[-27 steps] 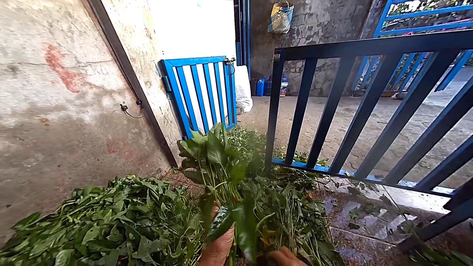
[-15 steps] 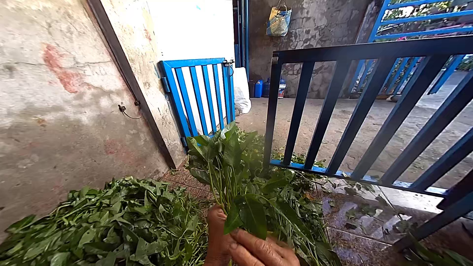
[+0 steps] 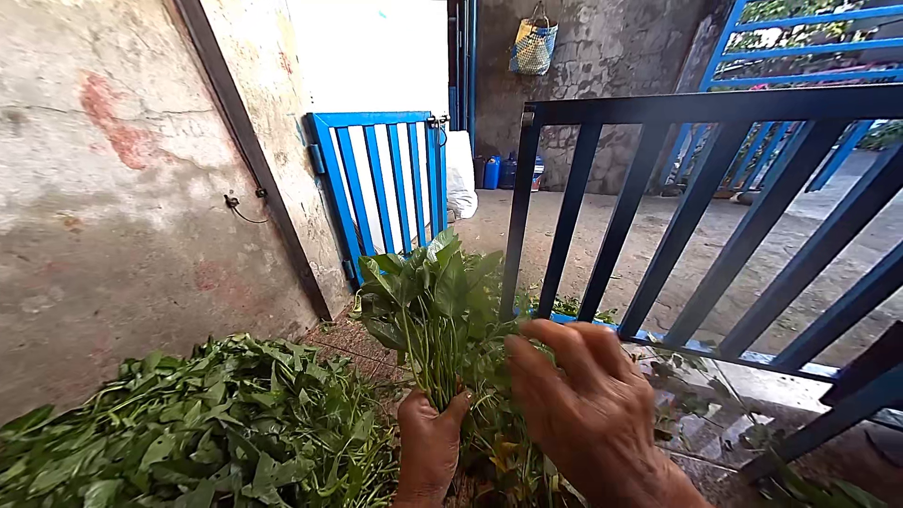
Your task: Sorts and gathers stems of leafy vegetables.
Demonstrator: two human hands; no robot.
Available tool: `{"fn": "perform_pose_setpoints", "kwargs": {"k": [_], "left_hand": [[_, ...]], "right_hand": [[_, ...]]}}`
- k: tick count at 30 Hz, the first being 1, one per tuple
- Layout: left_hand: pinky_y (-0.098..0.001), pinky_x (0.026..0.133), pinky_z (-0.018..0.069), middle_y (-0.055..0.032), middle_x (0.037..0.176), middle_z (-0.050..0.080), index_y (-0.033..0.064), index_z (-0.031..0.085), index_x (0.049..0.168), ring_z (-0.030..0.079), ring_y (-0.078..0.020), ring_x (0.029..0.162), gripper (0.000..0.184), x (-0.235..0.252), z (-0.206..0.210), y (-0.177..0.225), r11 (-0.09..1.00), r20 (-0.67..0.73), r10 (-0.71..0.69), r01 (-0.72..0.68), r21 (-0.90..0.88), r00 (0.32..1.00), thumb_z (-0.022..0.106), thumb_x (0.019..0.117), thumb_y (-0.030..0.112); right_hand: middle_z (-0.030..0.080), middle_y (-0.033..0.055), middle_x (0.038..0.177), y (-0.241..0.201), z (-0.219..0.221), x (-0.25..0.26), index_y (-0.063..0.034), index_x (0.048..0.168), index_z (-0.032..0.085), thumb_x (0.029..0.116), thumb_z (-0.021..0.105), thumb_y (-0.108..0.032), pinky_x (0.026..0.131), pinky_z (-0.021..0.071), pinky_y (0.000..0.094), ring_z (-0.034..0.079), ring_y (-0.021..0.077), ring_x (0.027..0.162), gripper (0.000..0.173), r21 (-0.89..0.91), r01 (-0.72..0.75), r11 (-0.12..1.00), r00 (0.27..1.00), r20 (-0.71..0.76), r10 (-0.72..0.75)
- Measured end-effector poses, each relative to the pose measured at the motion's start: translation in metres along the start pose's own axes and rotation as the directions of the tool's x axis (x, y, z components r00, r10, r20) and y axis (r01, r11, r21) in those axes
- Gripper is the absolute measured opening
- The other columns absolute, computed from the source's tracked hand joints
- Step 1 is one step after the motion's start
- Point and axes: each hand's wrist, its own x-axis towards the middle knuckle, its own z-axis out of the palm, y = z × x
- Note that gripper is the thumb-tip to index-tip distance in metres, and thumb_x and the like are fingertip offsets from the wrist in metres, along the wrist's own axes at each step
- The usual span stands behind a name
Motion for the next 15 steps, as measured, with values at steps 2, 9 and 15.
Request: {"fn": "perform_pose_setpoints", "kwargs": {"k": [2, 9, 15], "left_hand": [[-0.0309, 0.074, 0.0629, -0.0131, 0.087, 0.074, -0.0056, 0.068, 0.097, 0.073, -0.0185, 0.081, 0.027, -0.002, 0.001, 0.001, 1.000, 0.006, -0.016, 0.016, 0.015, 1.000, 0.078, 0.0728, -0.009], [-0.0311, 0.068, 0.0612, -0.0126, 0.084, 0.072, -0.0050, 0.070, 0.096, 0.071, -0.0187, 0.076, 0.023, -0.004, -0.002, 0.001, 1.000, 0.035, -0.008, 0.007, 0.018, 0.999, 0.080, 0.0752, -0.006], [-0.0331, 0.073, 0.0631, -0.0164, 0.088, 0.073, -0.0084, 0.067, 0.098, 0.073, -0.0214, 0.080, 0.027, -0.003, -0.001, 0.005, 0.996, -0.009, -0.059, 0.059, -0.073, 0.998, 0.078, 0.0741, -0.012]], "right_hand": [[0.071, 0.0021, 0.117, 0.004, 0.011, 0.000, -0.0185, 0.112, 0.075, 0.1009, 0.059, -0.025, 0.084, 0.0489, 0.0400, 0.063, 0.0231, 0.108, 0.021, -0.066, 0.057, 0.996, 0.989, 0.139, -0.047], [0.066, 0.0015, 0.089, 0.015, 0.025, -0.008, -0.0169, 0.096, 0.073, 0.0977, 0.059, -0.023, 0.090, 0.0457, 0.0443, 0.062, 0.0233, 0.097, 0.015, -0.079, 0.091, 0.993, 0.968, 0.243, -0.069], [0.067, 0.0020, 0.099, 0.004, 0.011, -0.024, -0.0195, 0.107, 0.069, 0.0973, 0.068, -0.032, 0.095, 0.0455, 0.0435, 0.061, 0.0214, 0.103, 0.016, 0.144, -0.006, 0.990, 0.985, -0.169, 0.030]]}}
